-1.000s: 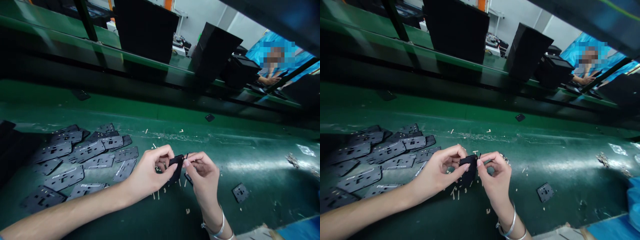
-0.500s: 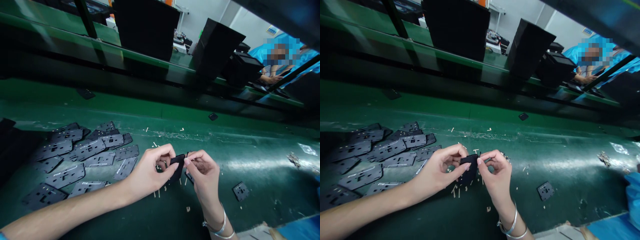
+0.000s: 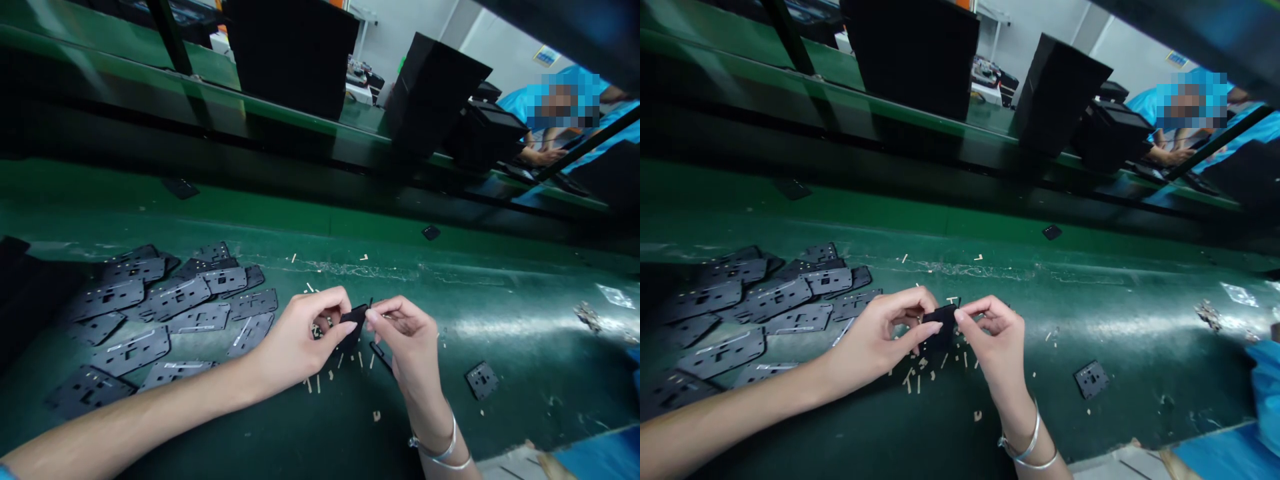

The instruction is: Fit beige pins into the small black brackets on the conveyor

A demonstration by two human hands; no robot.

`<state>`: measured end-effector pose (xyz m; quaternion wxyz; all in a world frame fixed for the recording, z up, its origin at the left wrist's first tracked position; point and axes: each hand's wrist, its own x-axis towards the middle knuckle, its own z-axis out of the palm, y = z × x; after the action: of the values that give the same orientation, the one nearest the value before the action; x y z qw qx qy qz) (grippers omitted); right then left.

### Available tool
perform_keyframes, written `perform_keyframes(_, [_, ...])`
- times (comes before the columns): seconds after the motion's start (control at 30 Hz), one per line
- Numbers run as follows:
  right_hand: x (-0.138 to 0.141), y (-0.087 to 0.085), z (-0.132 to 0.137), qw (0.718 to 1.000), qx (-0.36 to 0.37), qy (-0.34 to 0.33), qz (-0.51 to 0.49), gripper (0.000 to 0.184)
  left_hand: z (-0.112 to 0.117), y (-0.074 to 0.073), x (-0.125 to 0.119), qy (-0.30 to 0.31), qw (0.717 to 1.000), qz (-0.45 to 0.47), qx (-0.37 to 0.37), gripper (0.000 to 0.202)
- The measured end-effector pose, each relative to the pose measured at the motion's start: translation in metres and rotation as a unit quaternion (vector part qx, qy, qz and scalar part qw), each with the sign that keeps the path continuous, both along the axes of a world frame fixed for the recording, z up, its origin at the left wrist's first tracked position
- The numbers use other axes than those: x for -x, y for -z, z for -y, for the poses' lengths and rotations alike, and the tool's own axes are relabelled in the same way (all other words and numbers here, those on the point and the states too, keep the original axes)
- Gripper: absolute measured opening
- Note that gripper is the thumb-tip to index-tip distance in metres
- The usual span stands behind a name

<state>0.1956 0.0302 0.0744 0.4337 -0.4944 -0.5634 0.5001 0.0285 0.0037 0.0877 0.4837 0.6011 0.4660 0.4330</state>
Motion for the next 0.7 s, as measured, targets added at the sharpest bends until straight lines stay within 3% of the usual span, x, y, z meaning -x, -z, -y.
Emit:
perform_keyframes(0.2, [-0.001,0.001,-0.007,0.999,0.040,0.003,-0.016,0.010,-0.002,0.001,0.001,-0.003,1.000,-0.018,-0.013,0.012])
perform_keyframes(0.37, [-0.002,-0.005,-0.008,0.993,0.073,-0.031,-0.093,0.012,-0.013,0.007,0.004,0.026,0.987,0.132,0.093,0.015])
perform_keyframes(0.47, [-0.002,-0.007,-0.008,0.988,0.084,-0.052,-0.120,0.014,-0.016,0.013,0.005,0.037,0.975,0.186,0.118,0.022])
perform_keyframes(0.7, [0.003,-0.005,-0.007,0.992,0.073,-0.026,-0.100,0.007,-0.015,0.012,0.005,0.037,0.984,0.139,0.104,0.016])
